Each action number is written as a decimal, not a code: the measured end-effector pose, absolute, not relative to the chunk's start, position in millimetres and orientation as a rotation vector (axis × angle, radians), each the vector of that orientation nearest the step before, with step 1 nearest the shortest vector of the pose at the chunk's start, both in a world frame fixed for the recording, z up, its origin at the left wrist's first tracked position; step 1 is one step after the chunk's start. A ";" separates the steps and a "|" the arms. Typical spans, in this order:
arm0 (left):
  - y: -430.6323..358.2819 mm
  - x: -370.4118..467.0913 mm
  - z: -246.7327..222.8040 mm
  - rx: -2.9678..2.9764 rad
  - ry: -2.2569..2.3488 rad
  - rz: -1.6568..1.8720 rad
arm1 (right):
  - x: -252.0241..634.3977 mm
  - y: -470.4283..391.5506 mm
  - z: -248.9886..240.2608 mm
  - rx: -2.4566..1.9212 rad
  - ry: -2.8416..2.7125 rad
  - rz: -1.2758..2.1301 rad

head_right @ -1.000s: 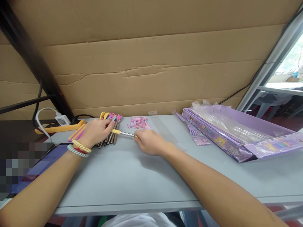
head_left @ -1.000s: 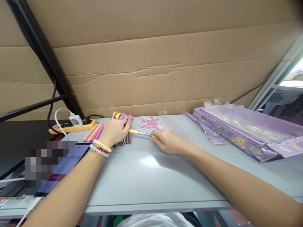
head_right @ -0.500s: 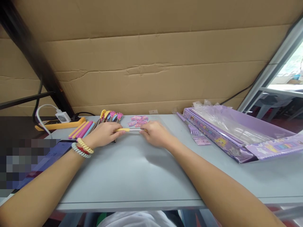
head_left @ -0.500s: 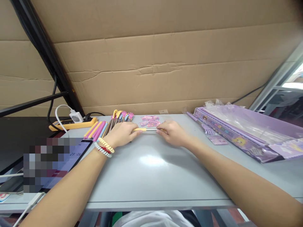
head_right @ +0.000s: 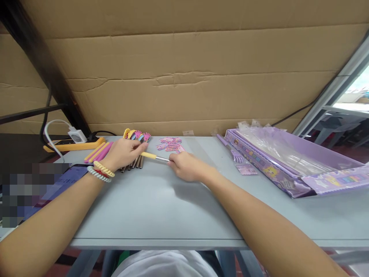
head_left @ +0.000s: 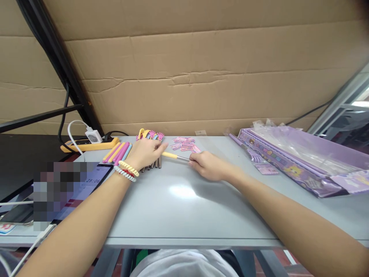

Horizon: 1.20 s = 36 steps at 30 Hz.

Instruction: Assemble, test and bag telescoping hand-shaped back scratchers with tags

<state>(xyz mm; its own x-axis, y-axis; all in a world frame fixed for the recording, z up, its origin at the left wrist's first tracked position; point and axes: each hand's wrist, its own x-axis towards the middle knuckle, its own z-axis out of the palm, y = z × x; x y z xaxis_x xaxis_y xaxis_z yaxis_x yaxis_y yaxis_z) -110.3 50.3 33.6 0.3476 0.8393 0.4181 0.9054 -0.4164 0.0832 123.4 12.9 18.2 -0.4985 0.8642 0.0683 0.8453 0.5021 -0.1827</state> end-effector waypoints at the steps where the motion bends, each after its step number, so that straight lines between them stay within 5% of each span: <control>1: 52.0 -112.5 34.4 -2.420 -1.626 -0.597 | 119.5 9.4 19.3 -1.511 -2.580 0.189; 17: 49.1 -104.1 34.3 -2.286 -1.583 -0.149 | 98.0 2.3 4.8 -1.672 -2.541 0.270; 36: 34.6 -93.8 43.2 -2.324 -1.452 -0.007 | 97.8 -6.5 11.1 -1.670 -2.411 0.295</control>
